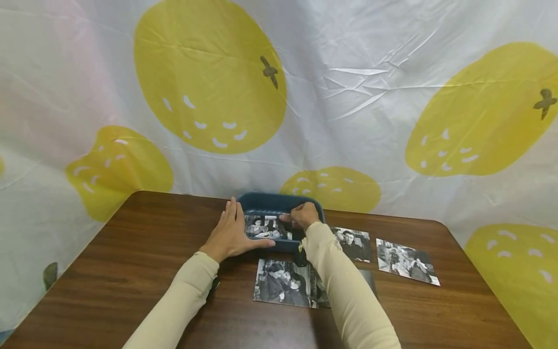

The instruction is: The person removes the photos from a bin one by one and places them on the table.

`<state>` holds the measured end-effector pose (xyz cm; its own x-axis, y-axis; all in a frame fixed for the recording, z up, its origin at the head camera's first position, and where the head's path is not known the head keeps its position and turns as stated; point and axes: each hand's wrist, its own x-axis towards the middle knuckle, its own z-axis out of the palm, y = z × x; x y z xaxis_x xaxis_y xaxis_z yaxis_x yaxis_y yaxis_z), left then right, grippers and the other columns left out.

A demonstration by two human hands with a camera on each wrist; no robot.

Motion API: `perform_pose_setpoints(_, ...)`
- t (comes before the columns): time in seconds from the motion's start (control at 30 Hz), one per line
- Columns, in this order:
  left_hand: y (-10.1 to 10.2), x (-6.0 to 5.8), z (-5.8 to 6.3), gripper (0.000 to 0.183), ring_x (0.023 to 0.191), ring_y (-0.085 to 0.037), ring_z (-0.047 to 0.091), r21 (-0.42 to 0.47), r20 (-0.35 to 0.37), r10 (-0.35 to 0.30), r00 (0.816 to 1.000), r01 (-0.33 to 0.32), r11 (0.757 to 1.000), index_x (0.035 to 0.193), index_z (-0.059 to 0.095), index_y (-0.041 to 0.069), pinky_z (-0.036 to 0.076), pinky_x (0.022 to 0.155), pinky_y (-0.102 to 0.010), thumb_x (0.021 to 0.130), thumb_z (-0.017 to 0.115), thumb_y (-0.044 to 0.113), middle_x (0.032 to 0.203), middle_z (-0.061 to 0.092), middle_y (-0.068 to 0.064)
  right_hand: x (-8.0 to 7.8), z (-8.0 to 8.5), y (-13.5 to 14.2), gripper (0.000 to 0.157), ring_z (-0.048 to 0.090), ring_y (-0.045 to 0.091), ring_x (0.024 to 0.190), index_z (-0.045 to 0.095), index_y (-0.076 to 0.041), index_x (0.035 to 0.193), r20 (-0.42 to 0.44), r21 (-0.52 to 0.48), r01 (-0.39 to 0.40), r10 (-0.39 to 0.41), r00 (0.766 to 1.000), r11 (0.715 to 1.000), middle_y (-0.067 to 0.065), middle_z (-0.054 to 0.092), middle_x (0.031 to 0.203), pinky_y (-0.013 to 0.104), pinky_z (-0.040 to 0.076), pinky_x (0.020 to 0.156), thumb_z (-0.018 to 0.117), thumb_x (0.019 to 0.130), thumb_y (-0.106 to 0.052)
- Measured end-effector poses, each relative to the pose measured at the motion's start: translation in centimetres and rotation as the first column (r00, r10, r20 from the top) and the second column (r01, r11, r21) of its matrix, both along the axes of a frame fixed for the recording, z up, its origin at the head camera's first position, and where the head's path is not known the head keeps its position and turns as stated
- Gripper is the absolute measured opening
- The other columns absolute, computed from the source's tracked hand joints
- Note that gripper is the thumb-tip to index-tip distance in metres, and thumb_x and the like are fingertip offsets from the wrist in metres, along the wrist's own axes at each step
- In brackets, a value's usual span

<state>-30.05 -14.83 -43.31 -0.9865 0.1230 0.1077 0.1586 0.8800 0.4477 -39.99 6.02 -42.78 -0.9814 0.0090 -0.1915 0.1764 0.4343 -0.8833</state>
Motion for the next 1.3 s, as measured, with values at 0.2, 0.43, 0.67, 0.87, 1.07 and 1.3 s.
perform_pose_setpoints(0.2,0.3,0.0,-0.1,0.139,0.153,-0.041,-0.002,-0.008,-0.002,-0.005,1.000,0.005,1.000,0.157,0.011,-0.011,0.013,0.123,-0.051,0.072,0.067,0.083,0.165,-0.004,-0.029,0.2,-0.2,0.1,0.043,0.070,0.033,0.092,0.071,0.010,0.114,-0.006,0.007,-0.017,0.017,1.000,1.000,0.025,0.067,0.119,0.045,0.059,0.086,0.088,0.079,-0.008)
perform_pose_setpoints(0.43,0.3,-0.1,-0.1,0.140,0.153,-0.040,-0.003,-0.003,0.001,-0.010,1.000,0.010,1.000,0.158,0.010,-0.010,0.014,0.123,-0.052,0.071,0.067,0.084,0.165,-0.005,-0.029,0.0,-0.3,0.4,0.026,0.068,0.022,0.073,0.076,0.008,0.104,-0.025,0.019,-0.001,0.002,1.000,1.000,0.023,0.071,0.109,0.034,0.061,0.066,0.083,0.080,0.003)
perform_pose_setpoints(0.67,0.1,-0.6,-0.1,0.140,0.153,-0.040,-0.003,-0.003,0.004,-0.006,1.000,0.006,1.000,0.157,0.011,-0.010,0.014,0.123,-0.052,0.071,0.068,0.084,0.165,-0.005,-0.028,-0.2,1.1,0.9,0.020,0.061,0.015,0.068,0.076,0.007,0.103,-0.067,0.023,-0.007,0.008,0.998,1.000,0.020,0.072,0.102,0.025,0.054,0.054,0.079,0.084,0.002)
perform_pose_setpoints(0.87,-0.1,-1.0,-0.4,0.143,0.153,-0.040,-0.004,-0.002,0.019,0.001,1.000,-0.001,1.000,0.158,0.010,-0.009,0.016,0.122,-0.054,0.069,0.066,0.087,0.166,-0.006,-0.026,0.1,3.5,2.3,0.023,0.061,0.014,0.075,0.073,0.010,0.109,-0.091,-0.016,-0.043,0.041,0.995,0.999,0.020,0.069,0.110,0.024,0.053,0.058,0.075,0.088,0.001)
perform_pose_setpoints(1.07,-0.3,-1.1,-0.4,0.142,0.153,-0.042,-0.003,-0.004,0.013,-0.010,1.000,0.010,1.000,0.158,0.011,-0.010,0.014,0.122,-0.054,0.069,0.066,0.086,0.166,-0.005,-0.028,0.4,6.0,5.5,0.028,0.058,0.010,0.069,0.071,0.010,0.115,-0.110,-0.010,-0.074,0.073,0.991,0.997,0.016,0.067,0.108,0.028,0.055,0.064,0.075,0.090,-0.002)
perform_pose_setpoints(1.3,-0.3,-1.3,-0.3,0.141,0.153,-0.043,-0.001,-0.006,-0.011,-0.022,1.000,0.022,1.000,0.157,0.013,-0.012,0.013,0.122,-0.054,0.070,0.066,0.086,0.165,-0.004,-0.030,1.4,8.0,11.0,0.036,0.062,0.009,0.074,0.066,0.013,0.122,-0.133,-0.031,-0.097,0.092,0.987,0.995,0.020,0.064,0.118,0.027,0.057,0.071,0.073,0.090,-0.002)
